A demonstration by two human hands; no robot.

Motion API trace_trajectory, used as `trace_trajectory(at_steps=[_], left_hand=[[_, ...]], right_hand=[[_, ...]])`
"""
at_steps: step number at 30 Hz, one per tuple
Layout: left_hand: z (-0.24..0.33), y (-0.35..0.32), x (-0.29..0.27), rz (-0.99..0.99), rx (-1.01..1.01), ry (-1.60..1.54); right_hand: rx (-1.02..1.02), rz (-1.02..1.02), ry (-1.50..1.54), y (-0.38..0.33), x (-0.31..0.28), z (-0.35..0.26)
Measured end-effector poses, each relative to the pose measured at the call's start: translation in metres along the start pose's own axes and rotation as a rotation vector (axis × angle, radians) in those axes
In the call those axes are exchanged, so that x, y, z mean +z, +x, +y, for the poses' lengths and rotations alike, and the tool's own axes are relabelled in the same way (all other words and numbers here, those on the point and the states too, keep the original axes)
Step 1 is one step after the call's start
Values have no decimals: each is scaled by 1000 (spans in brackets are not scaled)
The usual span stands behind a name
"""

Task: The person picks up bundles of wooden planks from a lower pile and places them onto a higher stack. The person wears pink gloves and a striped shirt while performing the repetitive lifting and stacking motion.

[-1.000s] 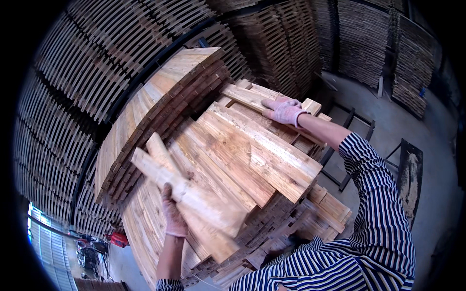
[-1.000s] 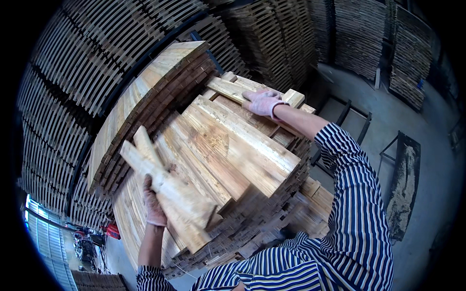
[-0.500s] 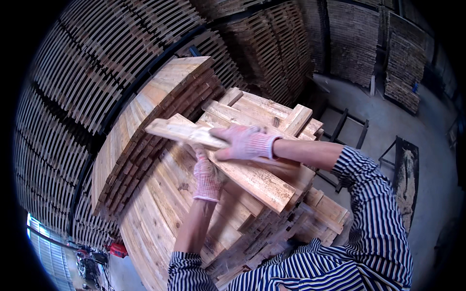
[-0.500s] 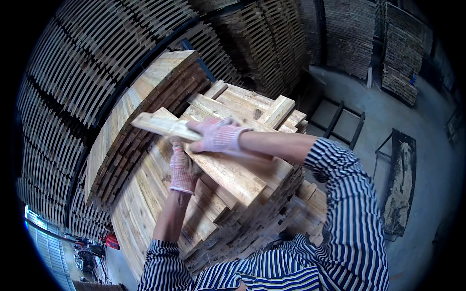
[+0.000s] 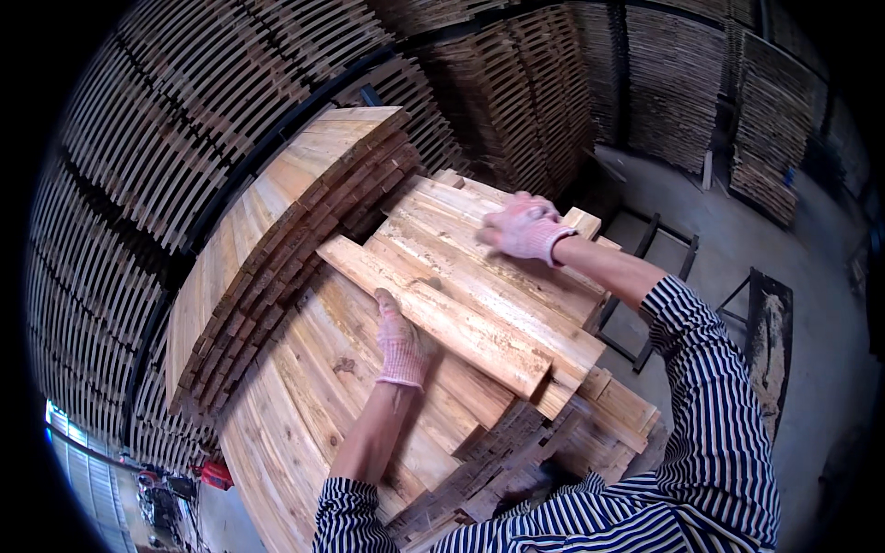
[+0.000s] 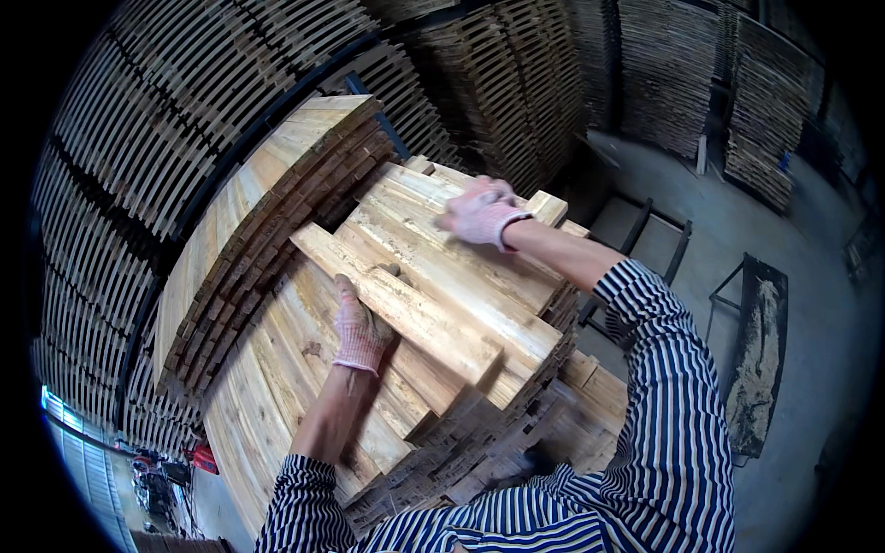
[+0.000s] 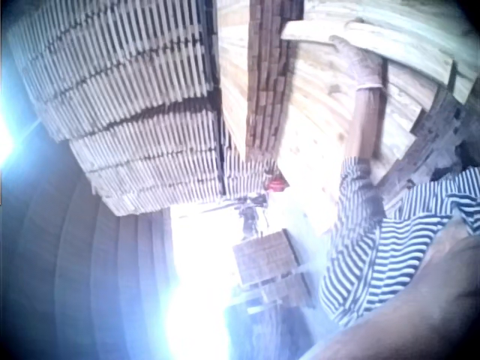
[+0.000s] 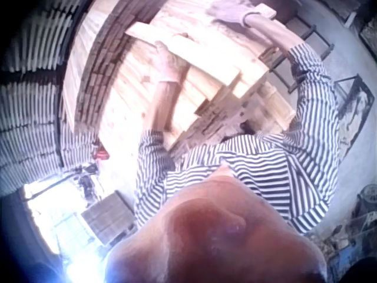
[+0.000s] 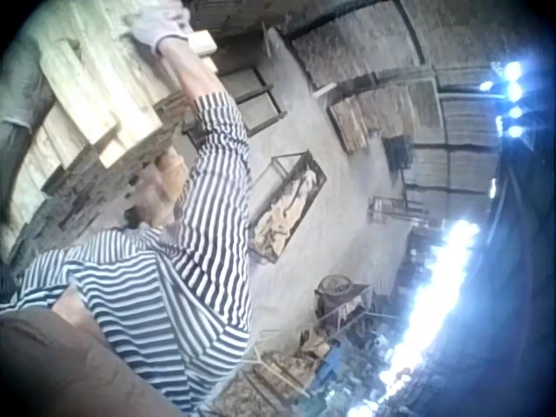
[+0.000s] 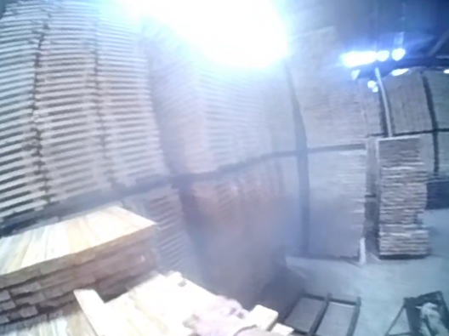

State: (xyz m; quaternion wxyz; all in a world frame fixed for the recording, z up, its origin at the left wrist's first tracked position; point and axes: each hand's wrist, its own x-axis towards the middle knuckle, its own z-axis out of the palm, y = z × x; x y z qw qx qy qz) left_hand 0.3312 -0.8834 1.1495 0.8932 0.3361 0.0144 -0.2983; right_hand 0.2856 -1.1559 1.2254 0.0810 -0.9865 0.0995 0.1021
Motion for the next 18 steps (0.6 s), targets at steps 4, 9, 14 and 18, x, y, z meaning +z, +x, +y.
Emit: trace_trajectory(at_steps=[4, 9, 14, 18], left_hand=[[-5, -12, 69, 29, 210, 305], [-12, -22, 80, -398, 145, 1440], [-64, -107, 101, -867, 252, 2450], [-82, -119, 91, -879, 449, 2256]], right_hand=[[-340, 94, 335, -48, -15, -66], [-211, 272, 438, -45, -28, -8], [83, 236, 198, 13, 0, 79], [42, 220, 212, 44, 10, 59]])
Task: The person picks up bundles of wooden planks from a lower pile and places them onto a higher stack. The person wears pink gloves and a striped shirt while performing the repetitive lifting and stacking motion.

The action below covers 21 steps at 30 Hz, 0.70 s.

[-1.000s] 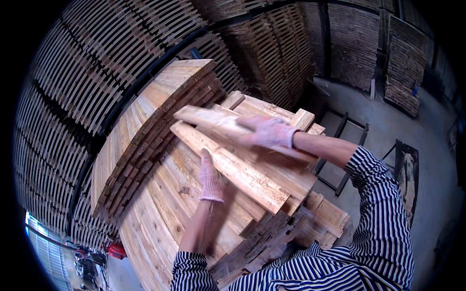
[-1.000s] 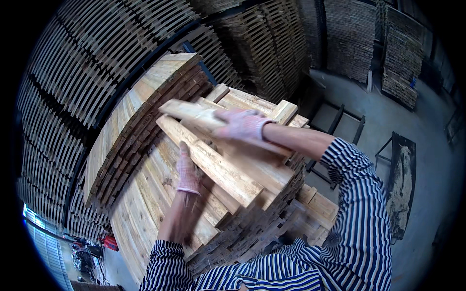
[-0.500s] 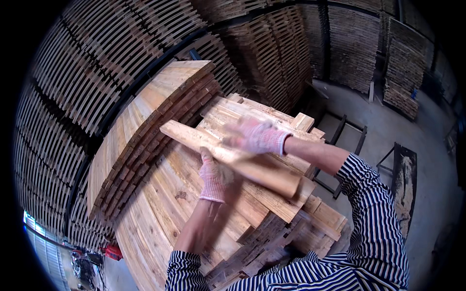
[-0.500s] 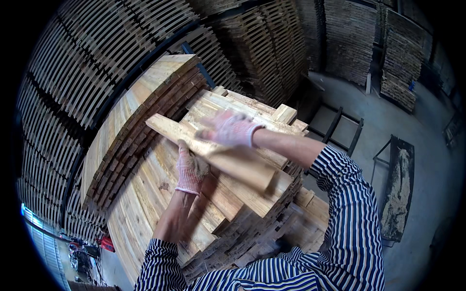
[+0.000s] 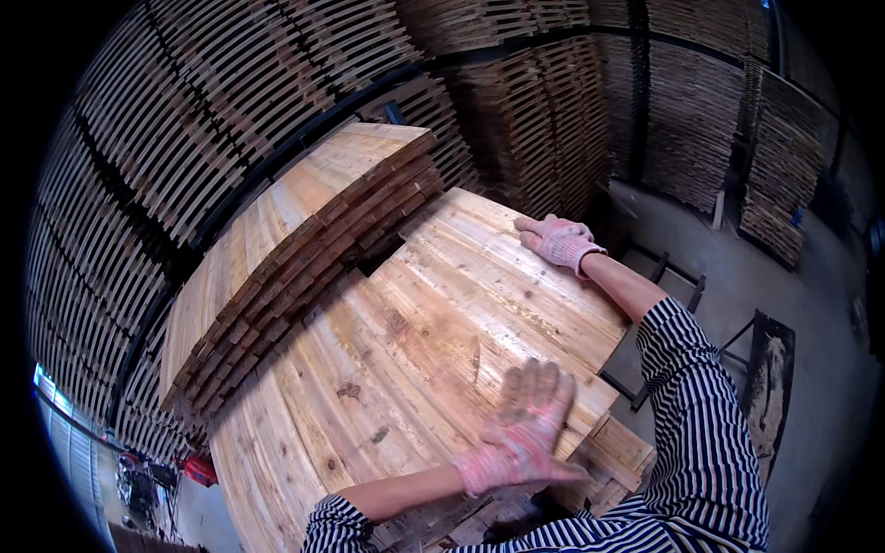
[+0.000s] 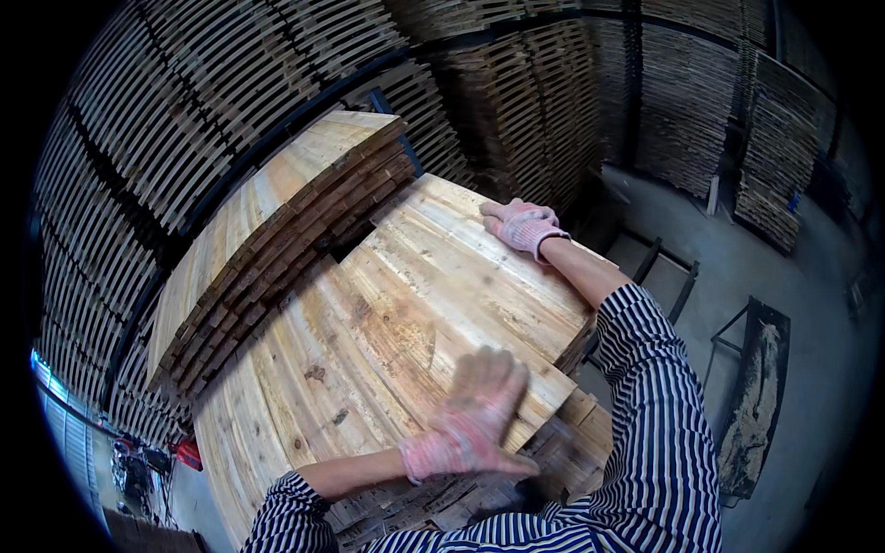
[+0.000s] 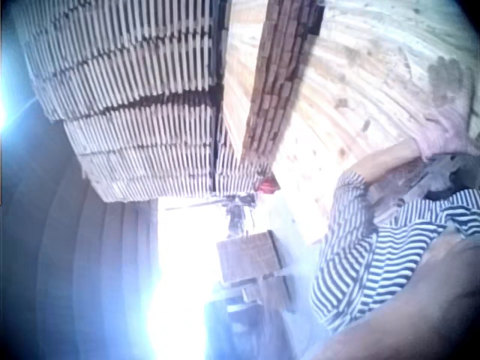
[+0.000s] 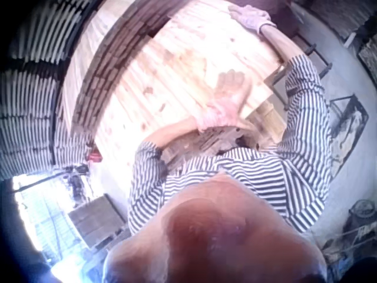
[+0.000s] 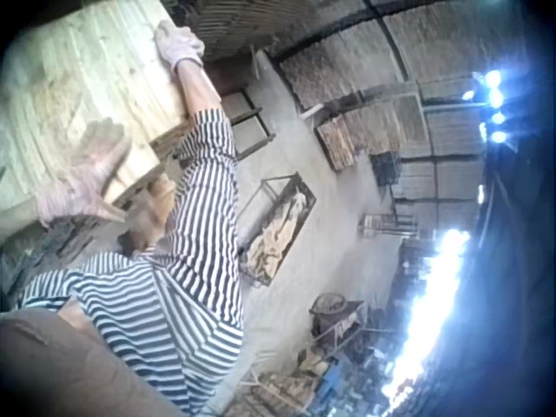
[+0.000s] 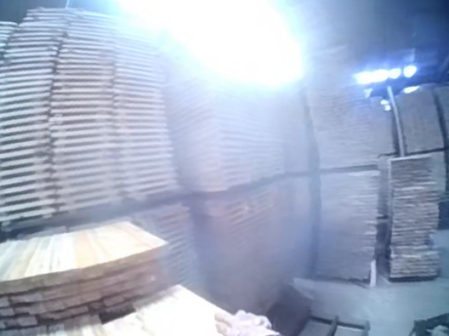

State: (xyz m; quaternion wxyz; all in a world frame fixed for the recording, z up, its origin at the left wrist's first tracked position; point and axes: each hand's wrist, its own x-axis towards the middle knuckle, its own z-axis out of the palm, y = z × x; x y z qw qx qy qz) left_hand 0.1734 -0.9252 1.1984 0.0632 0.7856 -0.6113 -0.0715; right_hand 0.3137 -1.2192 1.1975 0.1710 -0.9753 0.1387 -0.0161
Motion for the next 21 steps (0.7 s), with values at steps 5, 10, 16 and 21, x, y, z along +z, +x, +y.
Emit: trace_trajectory(at_steps=[5, 10, 16, 21], left_hand=[[7, -4, 13, 195, 35, 10], [-27, -3, 6, 75, -96, 16], [-24, 4, 0, 42, -102, 42], [19, 66, 21, -35, -112, 81]], right_hand=[[44, 21, 13, 9, 7, -2], [11, 39, 21, 11, 11, 0], [63, 65, -40, 20, 23, 5], [53, 58, -31, 14, 18, -5]])
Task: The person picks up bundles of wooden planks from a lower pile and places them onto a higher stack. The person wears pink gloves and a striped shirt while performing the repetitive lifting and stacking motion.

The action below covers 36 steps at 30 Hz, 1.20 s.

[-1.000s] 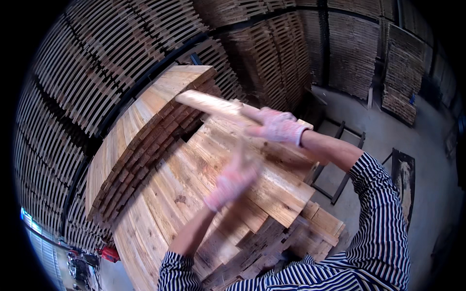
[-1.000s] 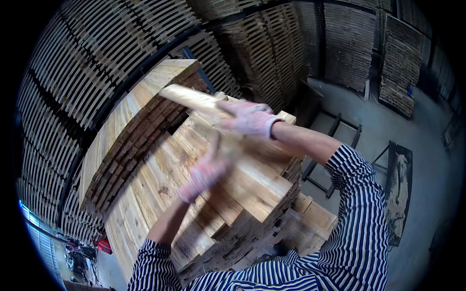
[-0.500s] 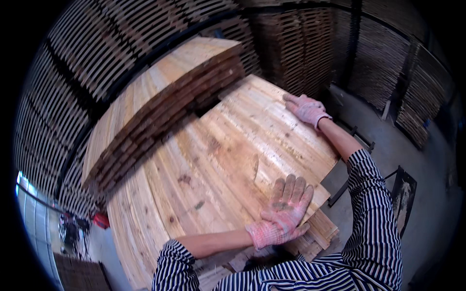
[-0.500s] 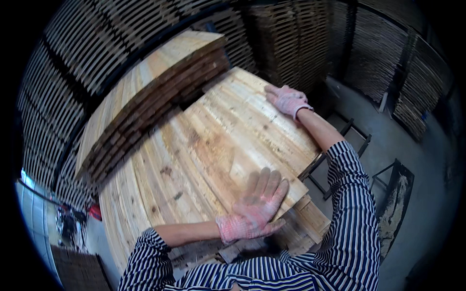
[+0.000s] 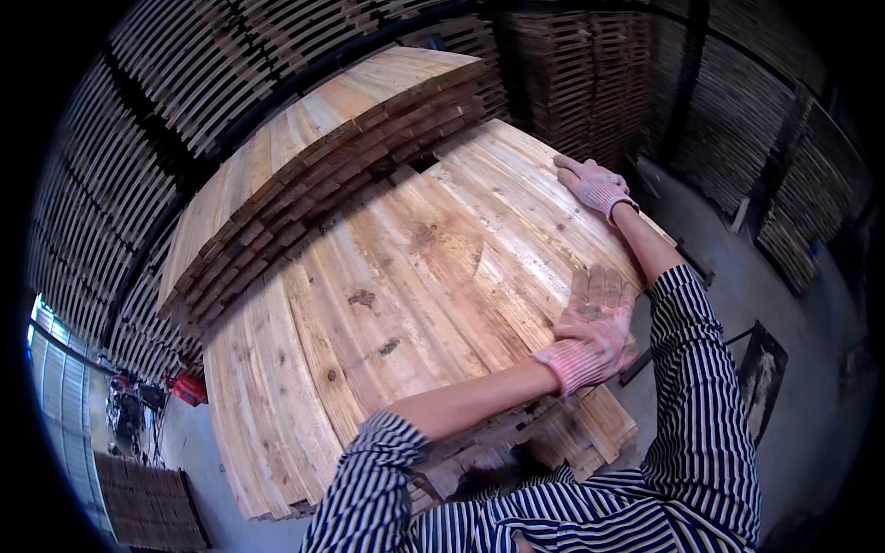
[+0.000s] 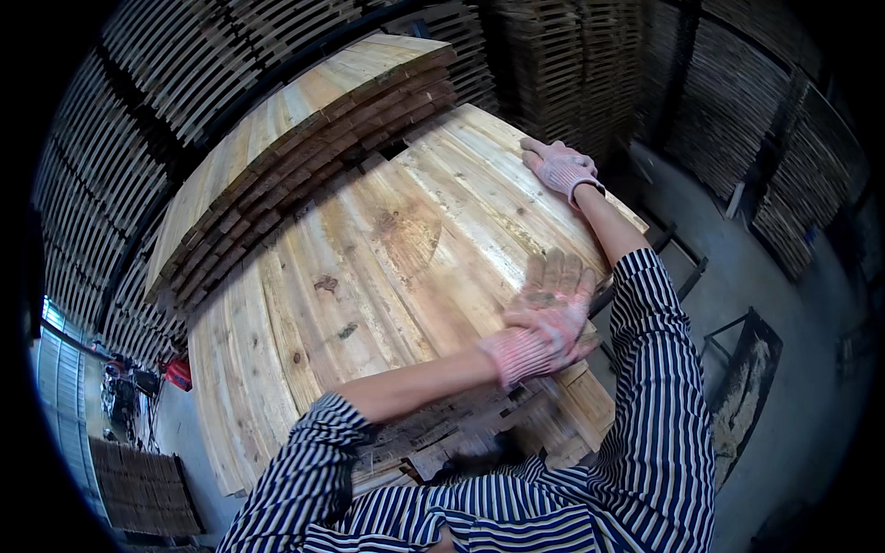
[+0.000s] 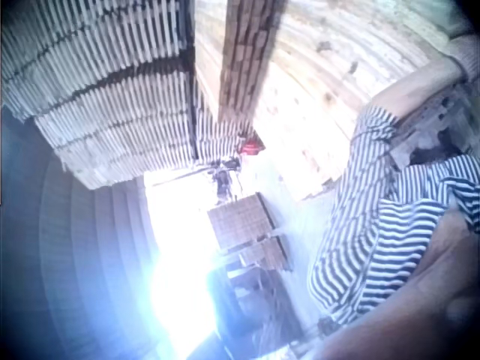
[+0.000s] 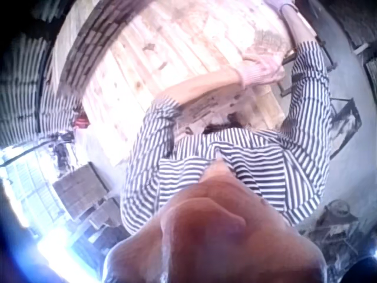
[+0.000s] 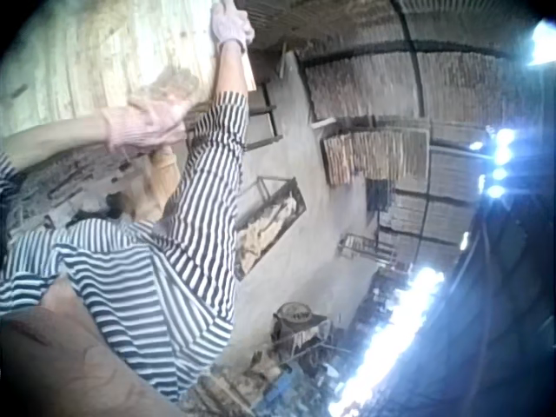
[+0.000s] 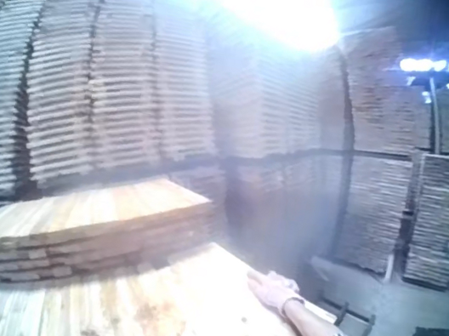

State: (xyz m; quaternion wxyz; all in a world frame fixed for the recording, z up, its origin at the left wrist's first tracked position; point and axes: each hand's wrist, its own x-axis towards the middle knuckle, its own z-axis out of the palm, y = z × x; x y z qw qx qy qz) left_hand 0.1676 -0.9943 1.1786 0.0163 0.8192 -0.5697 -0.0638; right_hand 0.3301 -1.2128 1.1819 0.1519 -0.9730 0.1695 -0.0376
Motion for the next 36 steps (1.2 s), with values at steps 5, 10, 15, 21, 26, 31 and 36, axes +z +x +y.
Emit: trace_trajectory(at_steps=[5, 10, 15, 21, 26, 31, 36], left_hand=[[8, 8, -23, -123, -38, -75], [-51, 10, -30, -46, -97, 0], [-79, -16, -32, -8, 73, 54], [-251, -281, -15, 582, -886, -164], [-374, -588, 25, 467, -1739, 287], [-404, -699, 67, 792, -1672, -844], [-422, -702, 74, 658, -1367, -1317]], right_hand=[[2, 15, -20, -5, -3, 12], [-13, 6, 0, -2, 3, 7], [-14, -2, 21, 0, -4, -5], [65, -22, 63, -6, -11, 0], [92, -53, 117, 3, -11, -2], [263, -3, 82, 9, -9, -16], [393, 41, 133, 12, -12, -36]])
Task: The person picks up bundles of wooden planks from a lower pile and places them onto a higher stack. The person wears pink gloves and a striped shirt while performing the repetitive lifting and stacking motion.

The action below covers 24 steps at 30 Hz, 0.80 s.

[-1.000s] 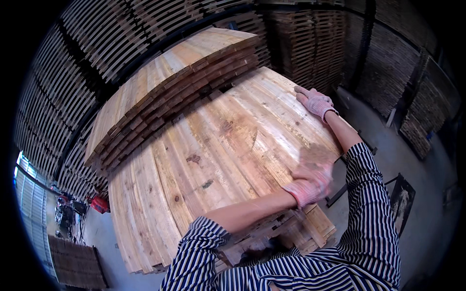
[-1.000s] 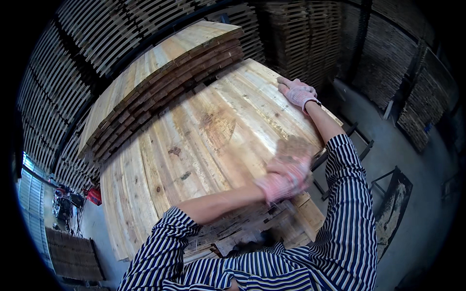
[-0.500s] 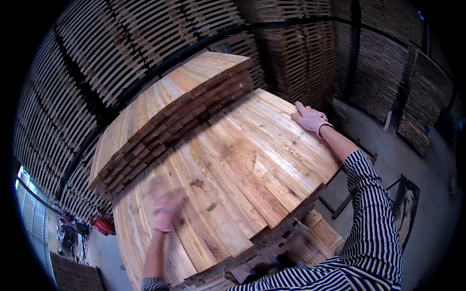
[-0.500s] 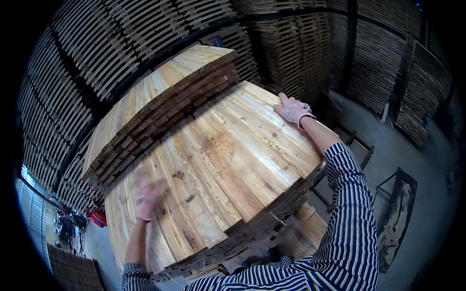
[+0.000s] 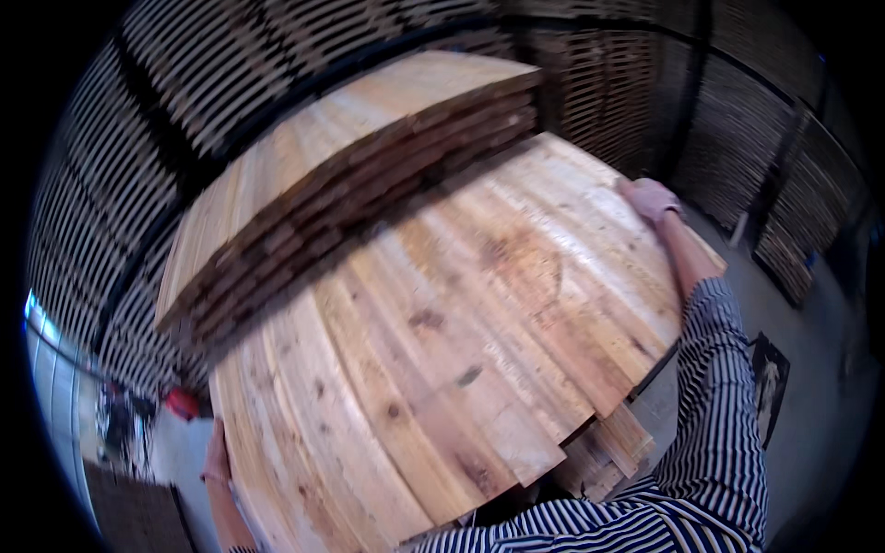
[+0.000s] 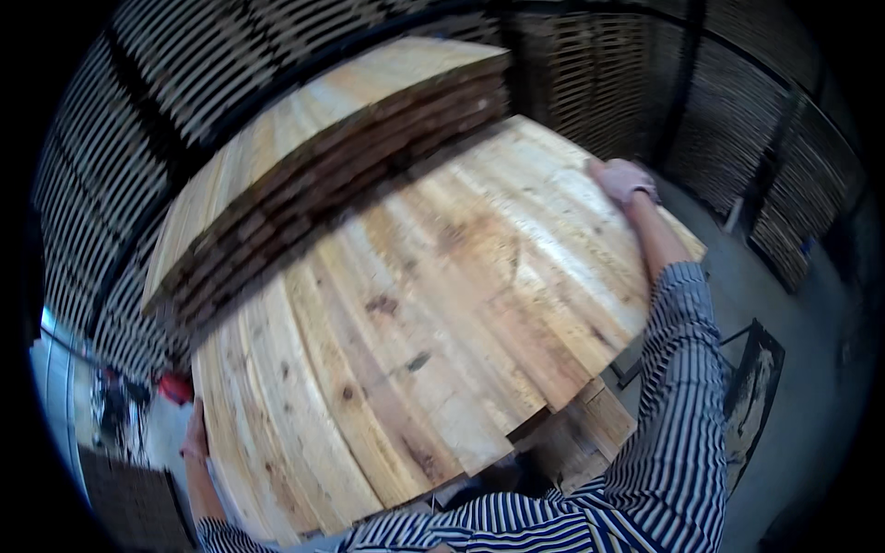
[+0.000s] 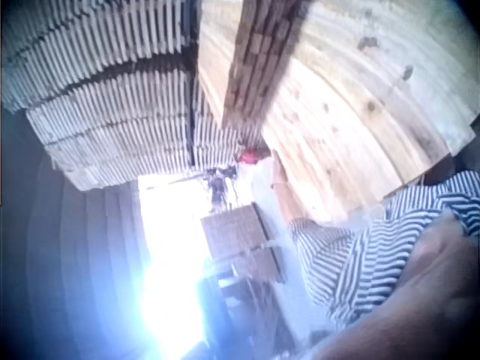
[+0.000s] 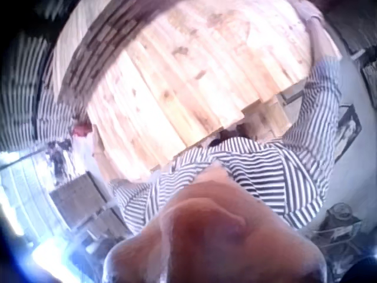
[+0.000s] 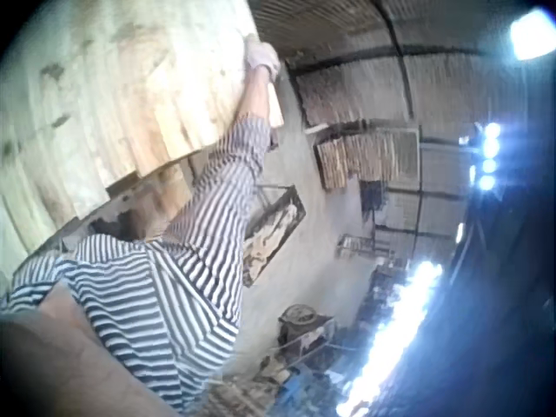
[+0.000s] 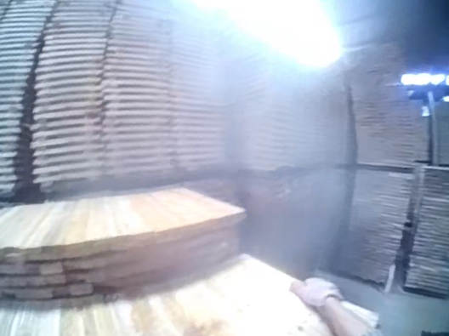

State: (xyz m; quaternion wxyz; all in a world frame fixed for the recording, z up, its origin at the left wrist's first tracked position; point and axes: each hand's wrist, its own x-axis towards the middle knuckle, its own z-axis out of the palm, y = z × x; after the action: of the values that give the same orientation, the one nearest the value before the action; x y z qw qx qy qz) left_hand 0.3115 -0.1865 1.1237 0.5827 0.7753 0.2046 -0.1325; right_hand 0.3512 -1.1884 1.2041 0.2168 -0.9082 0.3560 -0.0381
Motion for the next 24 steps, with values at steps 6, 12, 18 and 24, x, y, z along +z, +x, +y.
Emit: trace_trajectory(at_steps=[6, 12, 18, 24], left_hand=[[21, -31, 18, 325, 173, 572], [61, -57, 53, 273, -109, 475], [31, 1, 18, 603, 28, 792], [63, -168, 182, 697, 628, 1110]], right_hand=[[-150, 127, -26, 43, 28, 28], [-183, 103, 72, 68, 48, 55], [-434, 97, 106, 111, 29, 88], [-730, 235, 475, -21, 19, 31]])
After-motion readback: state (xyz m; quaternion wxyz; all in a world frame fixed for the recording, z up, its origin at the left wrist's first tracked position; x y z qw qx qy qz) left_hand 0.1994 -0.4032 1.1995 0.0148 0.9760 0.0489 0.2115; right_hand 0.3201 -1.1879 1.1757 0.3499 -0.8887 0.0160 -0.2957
